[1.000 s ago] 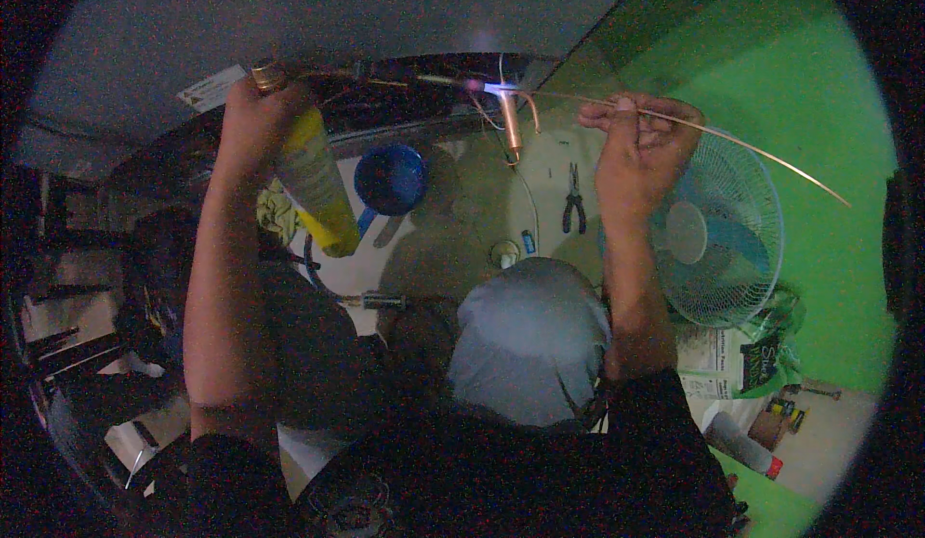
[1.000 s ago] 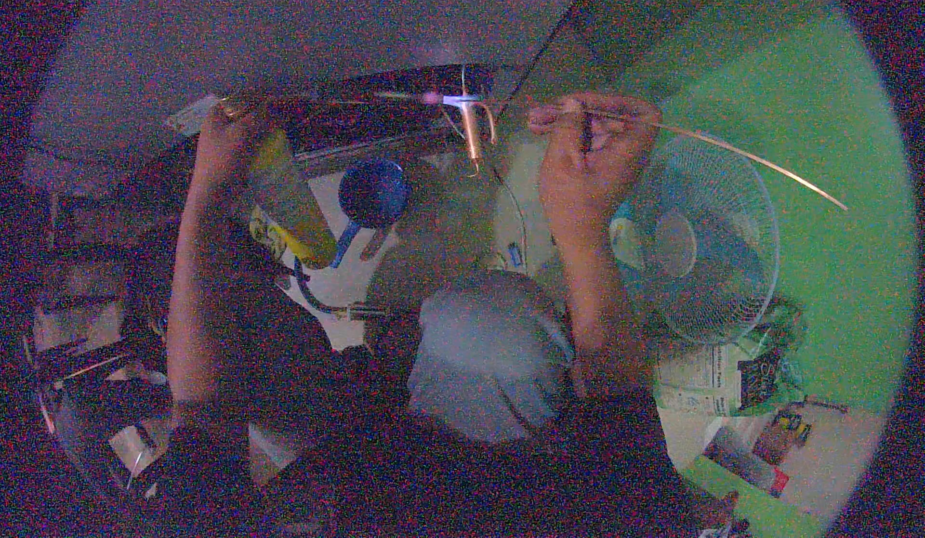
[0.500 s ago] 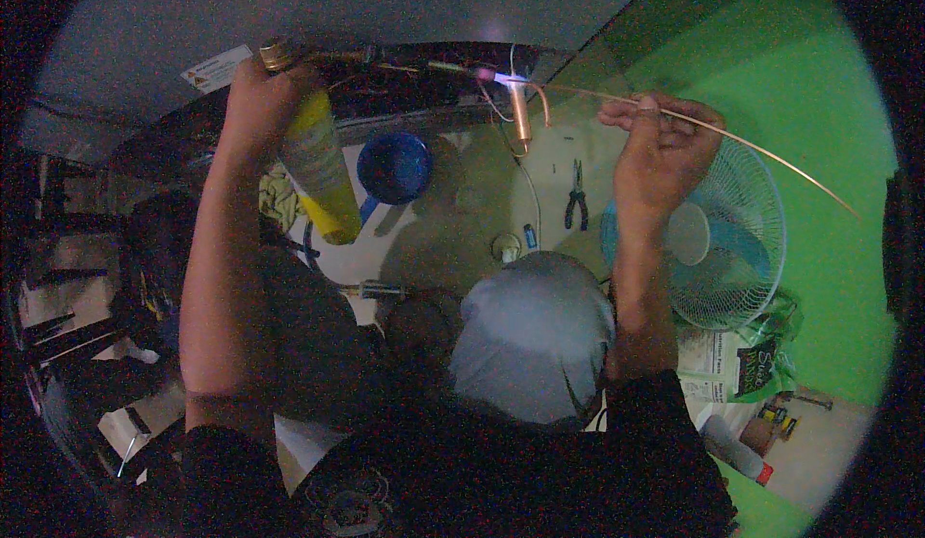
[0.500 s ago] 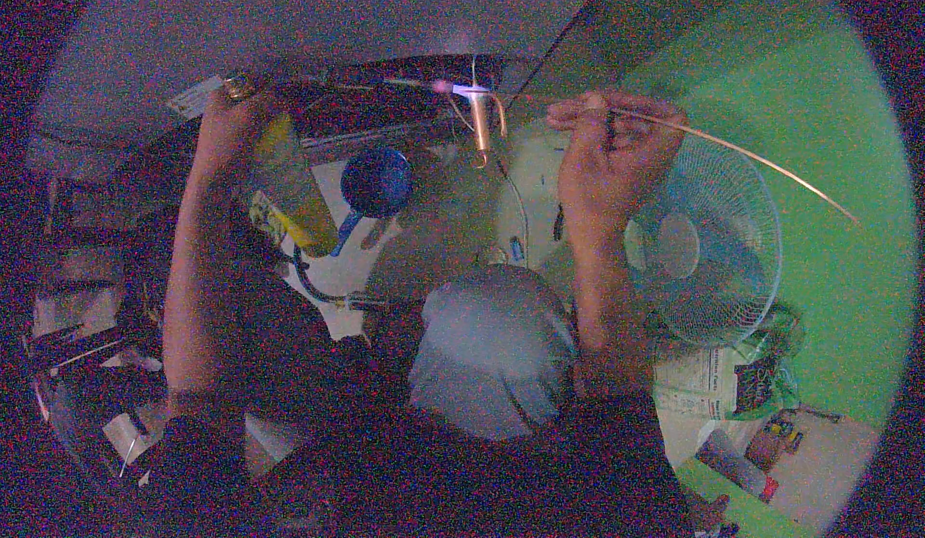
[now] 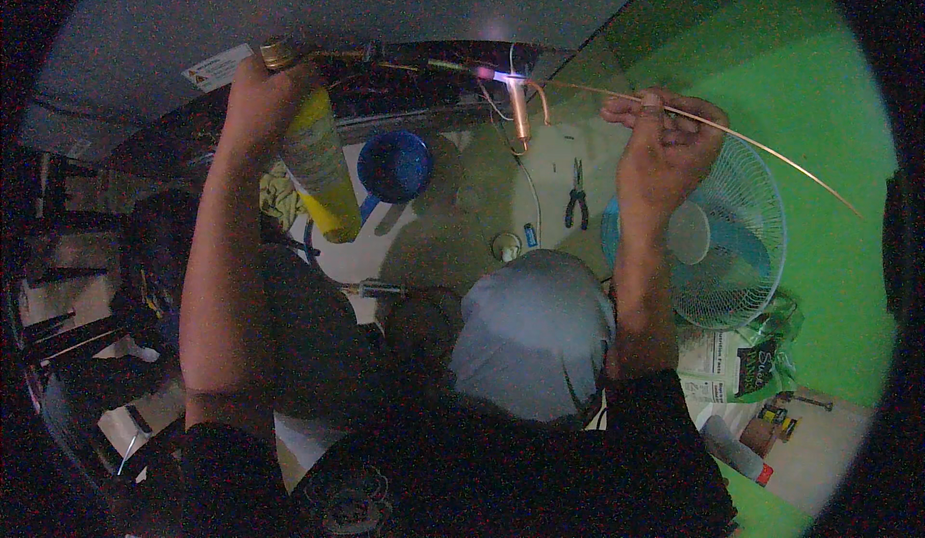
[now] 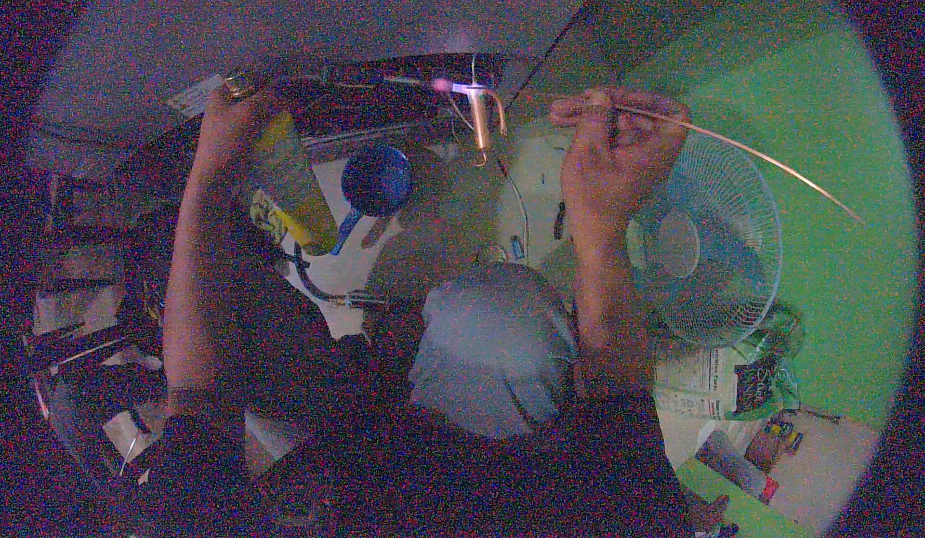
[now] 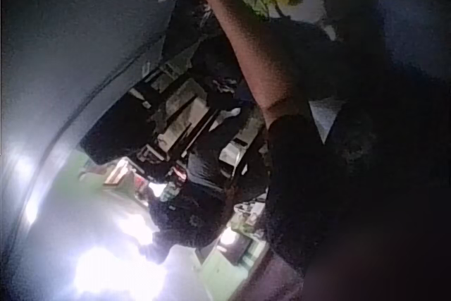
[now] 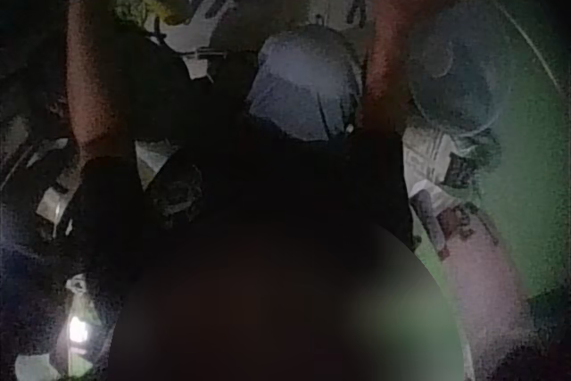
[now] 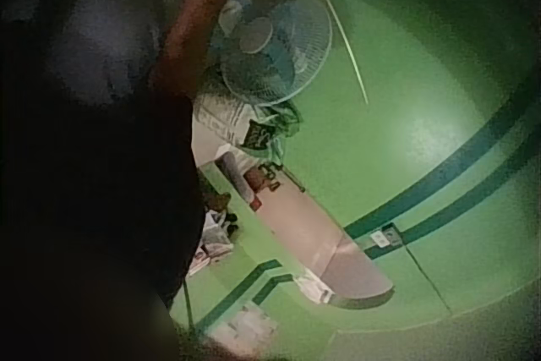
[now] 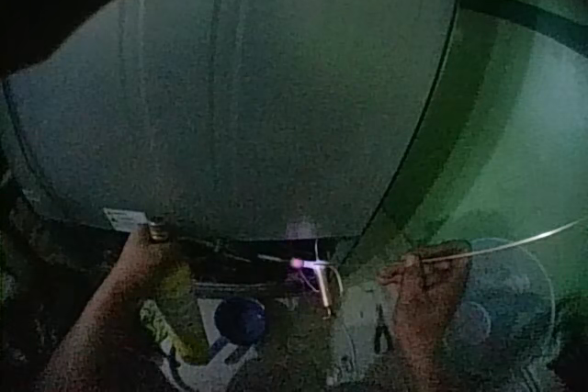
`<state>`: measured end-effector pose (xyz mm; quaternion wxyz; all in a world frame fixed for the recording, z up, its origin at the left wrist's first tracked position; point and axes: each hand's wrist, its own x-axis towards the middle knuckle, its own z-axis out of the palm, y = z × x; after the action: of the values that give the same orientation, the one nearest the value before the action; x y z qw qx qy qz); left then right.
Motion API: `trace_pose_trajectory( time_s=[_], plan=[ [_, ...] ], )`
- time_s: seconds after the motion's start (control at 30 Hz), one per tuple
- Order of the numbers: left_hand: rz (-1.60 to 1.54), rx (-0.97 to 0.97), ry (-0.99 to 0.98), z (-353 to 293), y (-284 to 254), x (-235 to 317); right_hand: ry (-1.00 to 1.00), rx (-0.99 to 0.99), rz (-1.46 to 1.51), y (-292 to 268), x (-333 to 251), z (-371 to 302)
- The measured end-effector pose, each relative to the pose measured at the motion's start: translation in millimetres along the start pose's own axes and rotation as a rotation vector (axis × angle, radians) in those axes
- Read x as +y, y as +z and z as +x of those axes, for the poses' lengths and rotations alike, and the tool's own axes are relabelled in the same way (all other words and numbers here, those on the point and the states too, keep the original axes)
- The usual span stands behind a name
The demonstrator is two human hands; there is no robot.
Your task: The person sits on the floor and uses a blowtorch to heat a copper pipe attached to an appliance. They then apply solder to the heated joint to create a seal. The person handles the torch, solder, and pipe throughout the task.
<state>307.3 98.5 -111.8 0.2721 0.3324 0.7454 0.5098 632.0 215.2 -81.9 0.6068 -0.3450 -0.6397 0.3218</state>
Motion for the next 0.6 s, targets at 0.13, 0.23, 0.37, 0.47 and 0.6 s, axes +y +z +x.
trace_pose_trajectory(
  time_s=[0.13, 0.23, 0.37, 0.47, 0.6],
  plan=[
    [-0.023, -0.006, 0.016, -3, 0, 2, -0.018, -0.005, 0.017, -1, 2, -1],
    [0.012, -0.013, 0.001, -2, -1, 1, -0.034, -0.02, 0.019, 0, 6, -2],
    [0.003, -0.024, -0.018, 3, -2, -4, -0.045, -0.038, 0.032, 1, 13, -1],
    [0.023, -0.027, -0.051, 7, -2, -6, -0.022, -0.03, 0.064, 1, 17, -2],
    [-0.023, -0.021, -0.008, 4, -1, -7, -0.001, -0.032, 0.062, 2, 17, -4]
  ],
)
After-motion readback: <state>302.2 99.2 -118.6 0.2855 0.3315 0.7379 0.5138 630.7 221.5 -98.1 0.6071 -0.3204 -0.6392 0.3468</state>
